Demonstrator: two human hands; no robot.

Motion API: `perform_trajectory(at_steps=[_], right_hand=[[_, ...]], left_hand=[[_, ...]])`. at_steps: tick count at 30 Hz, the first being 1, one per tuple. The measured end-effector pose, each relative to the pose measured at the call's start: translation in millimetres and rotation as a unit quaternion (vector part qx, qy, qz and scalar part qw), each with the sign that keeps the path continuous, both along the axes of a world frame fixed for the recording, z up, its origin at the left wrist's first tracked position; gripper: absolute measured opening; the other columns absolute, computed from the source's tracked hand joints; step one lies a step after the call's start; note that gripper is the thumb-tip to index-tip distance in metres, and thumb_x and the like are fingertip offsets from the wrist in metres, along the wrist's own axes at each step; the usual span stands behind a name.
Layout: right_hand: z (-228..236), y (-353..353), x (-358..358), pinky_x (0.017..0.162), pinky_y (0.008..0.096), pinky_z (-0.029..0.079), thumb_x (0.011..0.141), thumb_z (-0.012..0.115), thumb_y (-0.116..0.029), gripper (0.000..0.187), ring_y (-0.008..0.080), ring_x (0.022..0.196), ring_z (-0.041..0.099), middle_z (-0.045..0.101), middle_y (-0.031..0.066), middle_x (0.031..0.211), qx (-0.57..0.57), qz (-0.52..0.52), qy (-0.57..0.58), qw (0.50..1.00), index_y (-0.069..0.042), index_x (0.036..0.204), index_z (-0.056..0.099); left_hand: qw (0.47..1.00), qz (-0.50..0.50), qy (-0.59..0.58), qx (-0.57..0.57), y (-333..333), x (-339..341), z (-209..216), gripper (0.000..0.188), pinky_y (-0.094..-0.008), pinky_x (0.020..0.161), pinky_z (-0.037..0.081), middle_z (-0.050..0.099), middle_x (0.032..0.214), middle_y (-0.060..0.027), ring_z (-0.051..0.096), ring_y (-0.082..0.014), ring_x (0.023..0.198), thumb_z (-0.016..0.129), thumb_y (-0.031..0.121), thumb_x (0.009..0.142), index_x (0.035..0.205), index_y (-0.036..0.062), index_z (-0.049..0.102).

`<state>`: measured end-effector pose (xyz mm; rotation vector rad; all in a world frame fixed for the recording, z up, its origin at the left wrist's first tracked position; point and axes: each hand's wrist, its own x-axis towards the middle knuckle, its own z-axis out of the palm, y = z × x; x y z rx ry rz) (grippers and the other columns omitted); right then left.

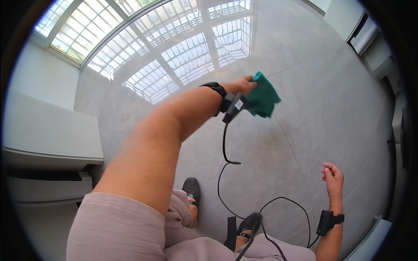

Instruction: The person kneels and wipes the tiled floor with a green cloth, moving systematically across the surface and around a kettle and air purifier. The person occasionally folds the cloth and continues wiping different sections of the floor.

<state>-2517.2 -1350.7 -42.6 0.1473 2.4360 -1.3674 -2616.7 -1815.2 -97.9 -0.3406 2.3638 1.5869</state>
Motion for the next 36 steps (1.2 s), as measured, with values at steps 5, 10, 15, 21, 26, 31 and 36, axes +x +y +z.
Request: perform_trajectory(at_steps=[5, 10, 15, 21, 26, 31, 36], right_hand=[[70, -66, -44, 0.064, 0.0219, 0.047, 0.09, 0.056, -0.008, 0.019, 0.0066, 0.069, 0.055, 0.063, 0.0017, 0.083, 0.077, 0.115, 0.011, 0.99, -0.001, 0.104, 0.066], [95, -164, -58, 0.066, 0.0239, 0.048, 0.089, 0.057, -0.009, 0.019, 0.007, 0.073, 0.056, 0.063, 0.001, 0.082, 0.146, 0.196, -0.021, 0.97, 0.0, 0.104, 0.066], [75, -227, -52, 0.07, 0.0295, 0.05, 0.086, 0.06, -0.01, 0.024, 0.0167, 0.073, 0.06, 0.067, 0.0071, 0.087, 0.29, 0.397, 0.049, 0.87, -0.004, 0.108, 0.066], [-52, -265, -42, 0.094, 0.0382, 0.046, 0.082, 0.065, -0.017, 0.049, 0.0348, 0.117, 0.052, 0.054, 0.019, 0.13, 0.277, 0.407, 0.074, 0.867, -0.012, 0.13, 0.053], [-111, -268, 0, 0.109, 0.0443, 0.033, 0.071, 0.081, -0.026, 0.096, 0.0403, 0.138, 0.026, 0.015, 0.0153, 0.156, 0.406, 0.382, -0.009, 0.83, -0.023, 0.148, 0.026], [-116, -265, 17, 0.111, 0.0447, 0.029, 0.063, 0.086, -0.03, 0.103, 0.04, 0.137, 0.024, 0.015, 0.0131, 0.155, 0.353, 0.362, 0.025, 0.862, -0.026, 0.148, 0.027], [-118, -265, 15, 0.11, 0.0449, 0.03, 0.059, 0.087, -0.028, 0.105, 0.039, 0.134, 0.026, 0.018, 0.0119, 0.154, 0.336, 0.344, 0.01, 0.877, -0.026, 0.147, 0.029]], left_hand=[[0.967, 0.189, 0.108, -0.133, -186, 35, 36, 0.04, -0.0367, 0.086, 0.047, 0.064, 0.112, -0.0129, 0.061, -0.0256, 0.103, 0.05, 0.029, 0.095, 0.13, 0.0094, 0.052], [0.855, 0.46, 0.134, -0.197, -311, 163, -54, 0.038, -0.0419, 0.089, 0.045, 0.063, 0.114, -0.0183, 0.058, -0.0385, 0.106, 0.047, 0.033, 0.094, 0.124, 0.009, 0.054], [0.753, 0.605, 0.008, -0.258, -351, 327, -134, 0.04, -0.0453, 0.092, 0.043, 0.061, 0.115, -0.0242, 0.057, -0.0413, 0.108, 0.043, 0.03, 0.098, 0.124, 0.0014, 0.051], [0.709, 0.649, -0.041, -0.273, -409, 403, -132, 0.045, -0.0449, 0.091, 0.045, 0.059, 0.12, -0.0231, 0.057, -0.0385, 0.11, 0.042, 0.032, 0.099, 0.129, -0.0019, 0.048], [0.706, 0.657, -0.035, -0.261, -432, 389, -128, 0.046, -0.0429, 0.094, 0.045, 0.058, 0.124, -0.0205, 0.057, -0.0376, 0.111, 0.042, 0.032, 0.099, 0.135, 0.0021, 0.043], [0.748, 0.636, -0.096, -0.162, -421, 305, -162, 0.049, -0.0429, 0.09, 0.047, 0.058, 0.124, -0.0222, 0.059, -0.038, 0.109, 0.044, 0.033, 0.098, 0.136, 0.0018, 0.041], [0.86, 0.412, -0.09, -0.287, -350, 115, -189, 0.055, -0.041, 0.098, 0.042, 0.053, 0.131, -0.0229, 0.051, -0.0396, 0.119, 0.05, 0.038, 0.092, 0.137, 0.0075, 0.044]])
